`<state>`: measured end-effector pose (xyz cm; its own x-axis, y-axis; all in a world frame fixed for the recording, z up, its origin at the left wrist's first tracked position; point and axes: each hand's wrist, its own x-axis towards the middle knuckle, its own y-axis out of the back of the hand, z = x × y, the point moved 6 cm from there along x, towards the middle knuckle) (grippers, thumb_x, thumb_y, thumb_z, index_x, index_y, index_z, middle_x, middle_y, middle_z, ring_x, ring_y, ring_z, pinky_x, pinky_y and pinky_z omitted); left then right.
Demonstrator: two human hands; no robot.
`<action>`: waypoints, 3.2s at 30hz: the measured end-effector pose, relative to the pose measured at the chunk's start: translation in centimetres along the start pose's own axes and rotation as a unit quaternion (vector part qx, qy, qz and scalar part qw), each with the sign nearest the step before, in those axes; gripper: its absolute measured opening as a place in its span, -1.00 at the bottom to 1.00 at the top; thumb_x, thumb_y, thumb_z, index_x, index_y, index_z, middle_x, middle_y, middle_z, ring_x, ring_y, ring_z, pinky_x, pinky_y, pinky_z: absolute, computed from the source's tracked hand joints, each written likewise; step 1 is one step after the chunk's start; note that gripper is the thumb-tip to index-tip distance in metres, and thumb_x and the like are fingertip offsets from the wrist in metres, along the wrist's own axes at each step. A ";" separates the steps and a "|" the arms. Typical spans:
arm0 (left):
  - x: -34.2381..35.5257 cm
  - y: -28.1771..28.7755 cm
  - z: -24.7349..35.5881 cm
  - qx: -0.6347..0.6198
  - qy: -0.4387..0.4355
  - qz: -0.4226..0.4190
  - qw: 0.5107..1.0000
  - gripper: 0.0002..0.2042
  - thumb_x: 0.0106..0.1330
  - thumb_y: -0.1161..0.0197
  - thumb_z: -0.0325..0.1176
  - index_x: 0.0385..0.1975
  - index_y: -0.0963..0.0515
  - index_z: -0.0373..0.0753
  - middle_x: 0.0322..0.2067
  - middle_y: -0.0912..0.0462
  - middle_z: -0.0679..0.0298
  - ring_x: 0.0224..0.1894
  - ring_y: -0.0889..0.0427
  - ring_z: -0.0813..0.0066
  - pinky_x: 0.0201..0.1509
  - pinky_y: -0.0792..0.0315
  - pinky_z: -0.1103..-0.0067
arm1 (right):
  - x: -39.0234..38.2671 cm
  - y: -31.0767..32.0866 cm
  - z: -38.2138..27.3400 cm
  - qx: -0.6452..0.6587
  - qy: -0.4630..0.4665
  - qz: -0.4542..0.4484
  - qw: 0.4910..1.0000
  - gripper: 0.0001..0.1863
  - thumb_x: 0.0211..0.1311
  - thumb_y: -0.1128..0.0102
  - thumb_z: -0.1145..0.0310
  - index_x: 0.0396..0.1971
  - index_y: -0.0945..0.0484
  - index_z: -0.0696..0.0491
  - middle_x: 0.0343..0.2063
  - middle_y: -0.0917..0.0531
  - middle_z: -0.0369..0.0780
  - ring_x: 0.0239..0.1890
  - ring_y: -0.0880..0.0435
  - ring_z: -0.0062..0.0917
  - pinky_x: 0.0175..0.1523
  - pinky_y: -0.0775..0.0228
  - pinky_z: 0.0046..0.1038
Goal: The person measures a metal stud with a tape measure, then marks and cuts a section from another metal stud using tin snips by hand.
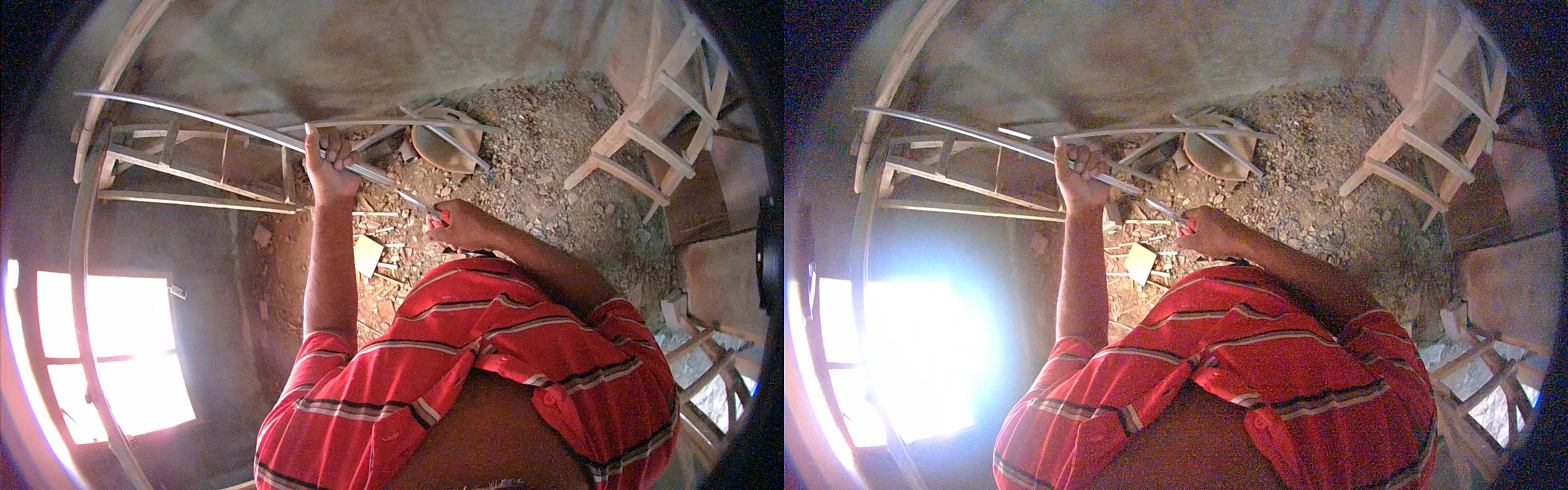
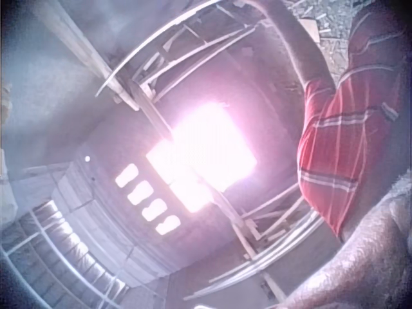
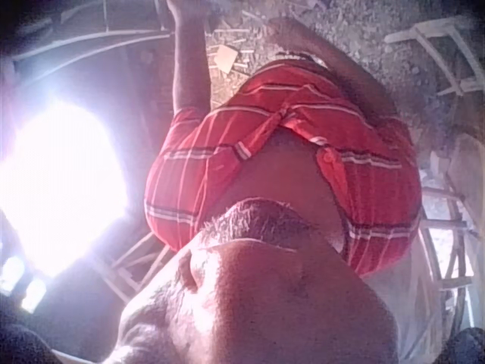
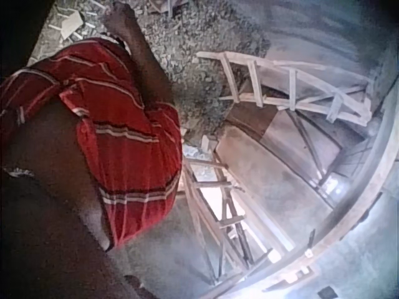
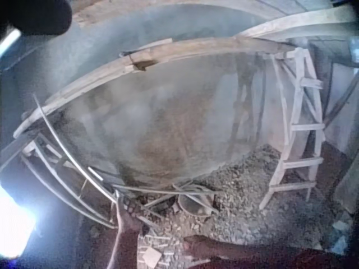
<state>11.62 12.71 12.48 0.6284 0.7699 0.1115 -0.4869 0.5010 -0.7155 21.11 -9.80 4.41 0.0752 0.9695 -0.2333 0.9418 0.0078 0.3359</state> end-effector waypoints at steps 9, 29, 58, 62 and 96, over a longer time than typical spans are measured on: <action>0.1 -3.3 0.0 -0.056 0.007 0.037 0.998 -0.70 0.39 -0.19 -0.16 -0.56 -0.30 -0.02 -0.74 -0.16 0.54 -0.74 -0.09 0.72 -0.72 -0.11 0.72 | 0.4 1.8 -1.1 -0.052 0.113 0.097 0.988 -0.66 0.14 -0.34 0.18 -0.41 -0.49 0.16 -0.60 -0.58 -0.11 -0.52 -0.61 -0.36 -0.35 -0.45 -0.23; 0.8 -3.5 -0.2 -0.086 0.003 -0.089 0.992 -0.70 0.38 -0.16 -0.14 -0.55 -0.29 -0.04 -0.71 -0.19 0.53 -0.77 -0.13 0.73 -0.74 -0.18 0.72 | 0.9 2.5 -2.2 -0.091 0.119 0.106 0.983 -0.67 0.17 -0.36 0.22 -0.27 -0.55 0.18 -0.54 -0.60 -0.05 -0.47 -0.63 -0.26 -0.29 -0.45 -0.22; -4.0 -2.0 0.2 0.080 -0.100 0.243 0.962 -0.39 0.35 0.12 0.43 -0.21 -0.35 -0.09 -0.57 -0.23 0.40 -0.61 -0.18 0.57 -0.54 -0.15 0.58 | 1.0 0.9 -1.5 -0.166 0.094 0.070 0.979 -0.58 0.11 -0.40 0.09 -0.36 -0.57 0.20 -0.49 -0.65 0.05 -0.37 -0.69 -0.04 -0.22 -0.51 -0.13; -4.5 -1.0 0.4 0.079 -0.089 0.231 0.966 -0.36 0.31 0.13 0.48 -0.24 -0.37 -0.09 -0.59 -0.22 0.41 -0.61 -0.17 0.57 -0.57 -0.12 0.59 | 0.4 0.2 -2.1 -0.145 0.087 0.021 0.985 -0.54 0.10 -0.40 0.05 -0.29 -0.57 0.18 -0.42 -0.66 0.06 -0.30 -0.70 -0.03 -0.16 -0.52 -0.11; -5.8 2.2 2.1 -0.095 -0.032 0.026 0.995 -0.34 0.25 0.09 0.51 -0.31 -0.54 -0.04 -0.71 -0.25 0.46 -0.76 -0.13 0.66 -0.72 -0.04 0.69 | 1.0 0.5 -4.1 -0.242 0.100 -0.110 0.959 -0.72 0.13 -0.37 0.25 -0.25 -0.55 0.07 -0.47 -0.66 -0.11 -0.37 -0.67 -0.27 -0.20 -0.47 -0.24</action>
<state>5.64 10.19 11.67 0.5621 0.8196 0.1103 -0.3909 0.3809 -0.8379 20.33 -7.77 8.10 -0.2185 0.9583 -0.1842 0.6612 0.2842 0.6942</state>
